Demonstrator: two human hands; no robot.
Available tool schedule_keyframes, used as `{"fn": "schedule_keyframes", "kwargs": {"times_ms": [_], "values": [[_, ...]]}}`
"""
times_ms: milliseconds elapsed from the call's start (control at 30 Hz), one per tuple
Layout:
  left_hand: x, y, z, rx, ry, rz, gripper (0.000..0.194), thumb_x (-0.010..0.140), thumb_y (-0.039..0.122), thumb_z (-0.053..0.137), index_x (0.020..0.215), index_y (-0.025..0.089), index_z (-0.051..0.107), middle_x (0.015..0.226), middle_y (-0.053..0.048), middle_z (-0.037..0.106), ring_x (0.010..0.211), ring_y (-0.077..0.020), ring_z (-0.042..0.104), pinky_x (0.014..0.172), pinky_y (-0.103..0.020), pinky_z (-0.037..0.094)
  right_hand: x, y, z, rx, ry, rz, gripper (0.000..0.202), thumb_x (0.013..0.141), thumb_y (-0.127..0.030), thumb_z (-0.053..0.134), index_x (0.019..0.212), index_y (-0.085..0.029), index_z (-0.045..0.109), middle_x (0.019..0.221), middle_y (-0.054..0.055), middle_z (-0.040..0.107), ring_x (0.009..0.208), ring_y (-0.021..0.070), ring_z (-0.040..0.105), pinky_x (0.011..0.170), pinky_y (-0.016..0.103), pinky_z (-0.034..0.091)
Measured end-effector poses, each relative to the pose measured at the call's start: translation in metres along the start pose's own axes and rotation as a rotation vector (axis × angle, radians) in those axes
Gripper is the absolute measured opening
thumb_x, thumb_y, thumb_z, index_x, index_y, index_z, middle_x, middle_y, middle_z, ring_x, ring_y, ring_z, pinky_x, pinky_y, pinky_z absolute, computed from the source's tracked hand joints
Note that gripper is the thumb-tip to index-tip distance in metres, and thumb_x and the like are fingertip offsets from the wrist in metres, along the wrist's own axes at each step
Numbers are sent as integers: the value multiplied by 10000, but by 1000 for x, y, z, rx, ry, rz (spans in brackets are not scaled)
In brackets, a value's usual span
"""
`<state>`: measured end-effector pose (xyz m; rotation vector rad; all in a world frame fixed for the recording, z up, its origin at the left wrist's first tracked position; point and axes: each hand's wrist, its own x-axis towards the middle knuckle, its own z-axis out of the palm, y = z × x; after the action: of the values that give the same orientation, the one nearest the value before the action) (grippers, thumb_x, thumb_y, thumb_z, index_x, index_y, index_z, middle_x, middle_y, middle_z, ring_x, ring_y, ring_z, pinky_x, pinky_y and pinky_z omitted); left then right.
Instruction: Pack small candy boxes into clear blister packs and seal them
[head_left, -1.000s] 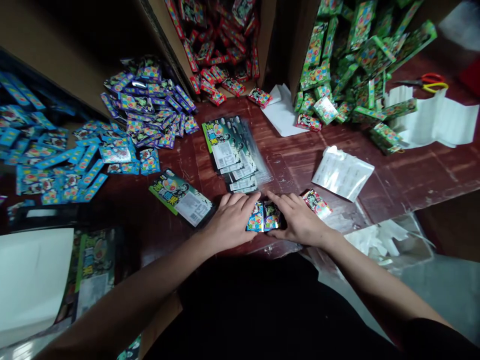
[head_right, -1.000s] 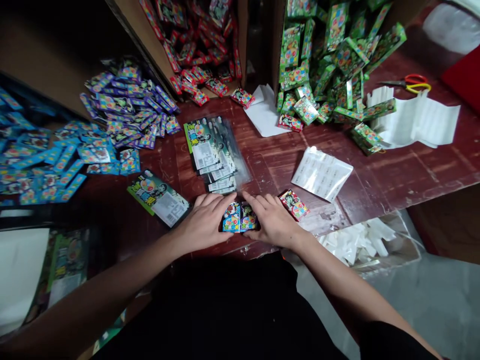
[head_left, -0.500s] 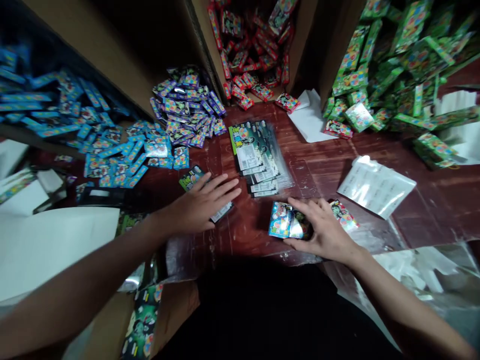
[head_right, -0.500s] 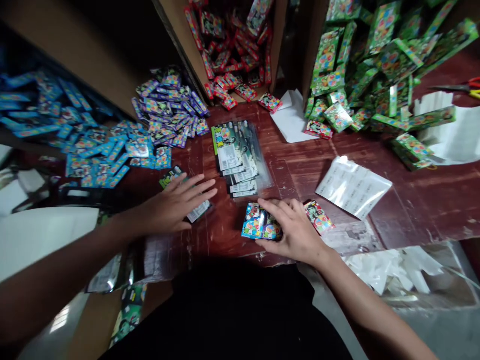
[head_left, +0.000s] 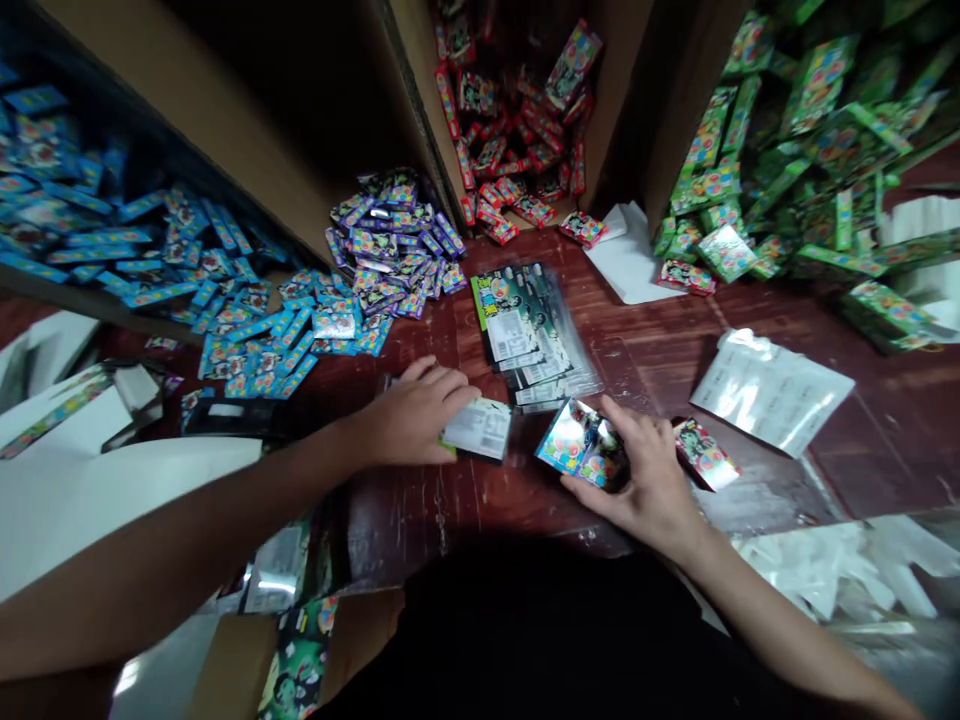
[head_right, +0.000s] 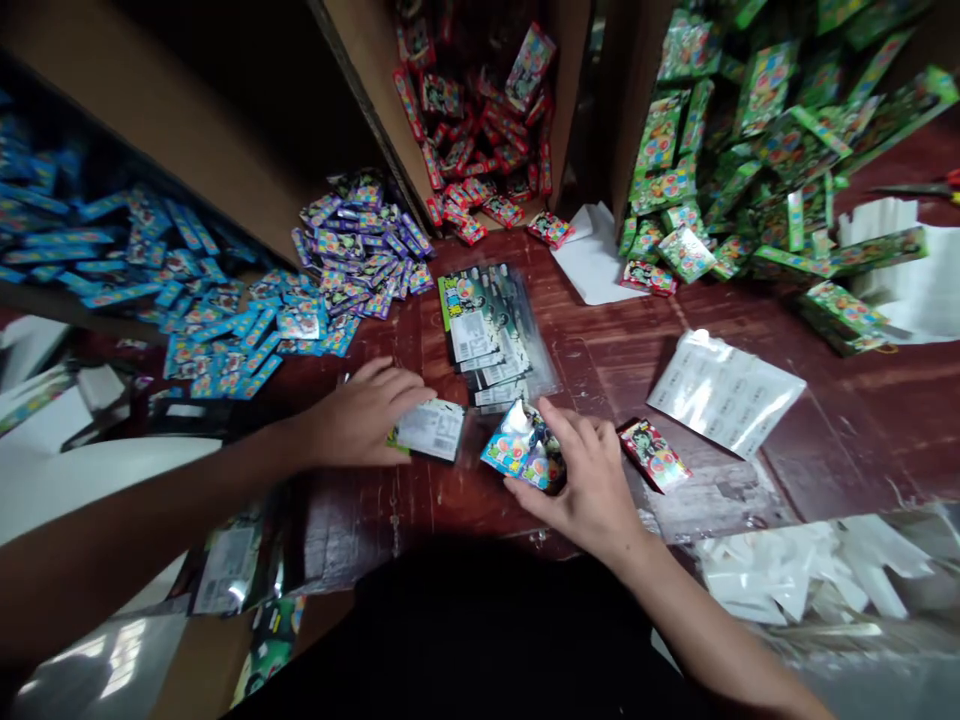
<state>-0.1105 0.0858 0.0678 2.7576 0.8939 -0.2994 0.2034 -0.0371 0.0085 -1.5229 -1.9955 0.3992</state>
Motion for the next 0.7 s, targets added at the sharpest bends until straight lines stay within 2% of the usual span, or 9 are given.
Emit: {"fn": "schedule_keyframes", "kwargs": {"times_ms": [100, 200, 267, 400, 500, 567, 700], "values": [[10, 32, 9, -156, 95, -64, 764, 710, 469, 774, 1354, 169, 496, 1309, -132, 552, 1213, -328, 519, 1076, -470, 405, 1, 2, -3, -153, 54, 52, 855, 846, -539, 706, 1555, -258, 322, 1328, 137, 584, 1117, 353, 521, 961, 528, 414], [16, 49, 22, -235, 158, -110, 773, 703, 428, 780, 1359, 166, 464, 1339, -133, 520, 1227, -329, 499, 1070, -475, 417, -1, 8, -11, -192, -120, 0, 798, 859, -547, 681, 1537, -258, 377, 1305, 125, 603, 1039, 337, 513, 920, 531, 419], [19, 53, 31, -260, 151, -111, 757, 706, 411, 777, 1352, 169, 467, 1332, -128, 524, 1217, -326, 501, 1069, -487, 417, -2, 11, -14, -145, -235, -49, 803, 855, -536, 689, 1540, -257, 378, 1296, 116, 611, 1021, 323, 509, 927, 533, 417], [27, 57, 45, -306, 104, -38, 776, 726, 414, 769, 1389, 174, 446, 1359, -121, 521, 1224, -314, 497, 1064, -472, 416, 0, 19, -15, -41, -362, -153, 847, 859, -526, 696, 1573, -270, 319, 1332, 113, 594, 1110, 332, 507, 977, 535, 422], [31, 58, 52, -299, 100, -47, 820, 715, 427, 786, 1418, 189, 438, 1381, -115, 520, 1240, -325, 486, 1066, -487, 400, -2, 34, -20, 32, -391, -165, 1051, 822, -638, 700, 1618, -199, 173, 1479, 175, 473, 1275, 359, 463, 1053, 544, 416], [33, 59, 55, -282, 101, -73, 842, 707, 442, 797, 1432, 202, 441, 1381, -105, 524, 1235, -331, 485, 1060, -499, 397, -4, 46, -27, 45, -402, -152, 1132, 787, -682, 710, 1617, -155, 151, 1534, 212, 406, 1370, 377, 406, 1129, 578, 360], [41, 65, 59, -301, 103, -72, 883, 712, 451, 807, 1466, 205, 417, 1386, -99, 517, 1230, -313, 483, 1075, -482, 396, 3, 59, -32, 37, -465, -209, 819, 876, -566, 678, 1544, -214, 359, 1407, 154, 578, 1340, 347, 481, 1215, 667, 166]]}}
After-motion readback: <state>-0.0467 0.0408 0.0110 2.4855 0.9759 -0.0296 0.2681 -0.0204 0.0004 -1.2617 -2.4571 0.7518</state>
